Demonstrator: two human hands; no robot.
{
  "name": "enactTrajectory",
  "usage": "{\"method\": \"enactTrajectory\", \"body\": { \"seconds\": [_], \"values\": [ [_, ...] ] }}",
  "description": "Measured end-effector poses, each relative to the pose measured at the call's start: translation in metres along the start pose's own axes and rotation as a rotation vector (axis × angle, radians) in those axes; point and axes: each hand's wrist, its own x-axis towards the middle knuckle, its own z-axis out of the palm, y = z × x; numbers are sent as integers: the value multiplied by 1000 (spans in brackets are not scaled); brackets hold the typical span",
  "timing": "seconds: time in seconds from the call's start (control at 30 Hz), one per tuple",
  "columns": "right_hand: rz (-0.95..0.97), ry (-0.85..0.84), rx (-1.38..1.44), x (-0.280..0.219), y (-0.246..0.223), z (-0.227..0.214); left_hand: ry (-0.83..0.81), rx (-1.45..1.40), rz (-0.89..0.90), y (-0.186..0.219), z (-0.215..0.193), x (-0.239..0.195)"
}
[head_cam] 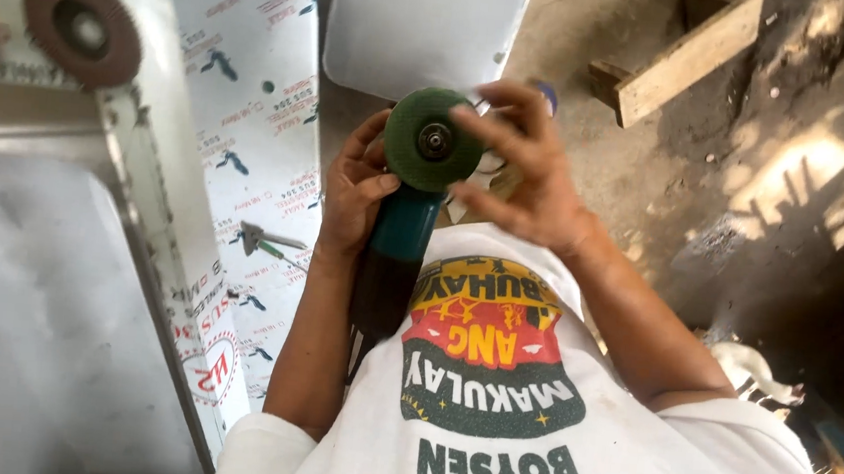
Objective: Polishing the edges and surface of a metal component using an angle grinder with a sanding disc.
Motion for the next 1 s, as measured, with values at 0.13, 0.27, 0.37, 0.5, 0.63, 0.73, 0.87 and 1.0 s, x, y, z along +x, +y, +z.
{"method": "enactTrajectory", "body": {
  "seconds": [0.13, 0.27, 0.37, 0.5, 0.63, 0.73, 0.87, 1.0],
  "values": [
    [-51, -18, -291, -6, 12, -31, 3, -9, -64, -34, 24, 27],
    [-2, 40, -361, -24, 46, -83, 1, 0, -158, -86, 50, 54],
    [61, 63, -351, -42, 82, -135, 56, 17, -172, -133, 85, 86],
    [133, 98, -298, -80, 139, -200, 84, 87, -222, -211, 120, 117],
    [420, 241, 210, -116, 200, -264, 60, -76, -329, -269, 149, 156],
    [679, 177, 593, -170, 255, -277, 47, -149, -290, -303, 176, 195],
    [869, 121, 808, -175, 288, -280, 19, -72, -182, -339, 204, 249],
    [839, 310, 869, -129, 303, -297, 36, 394, -128, -322, 229, 257]
  ]
}}
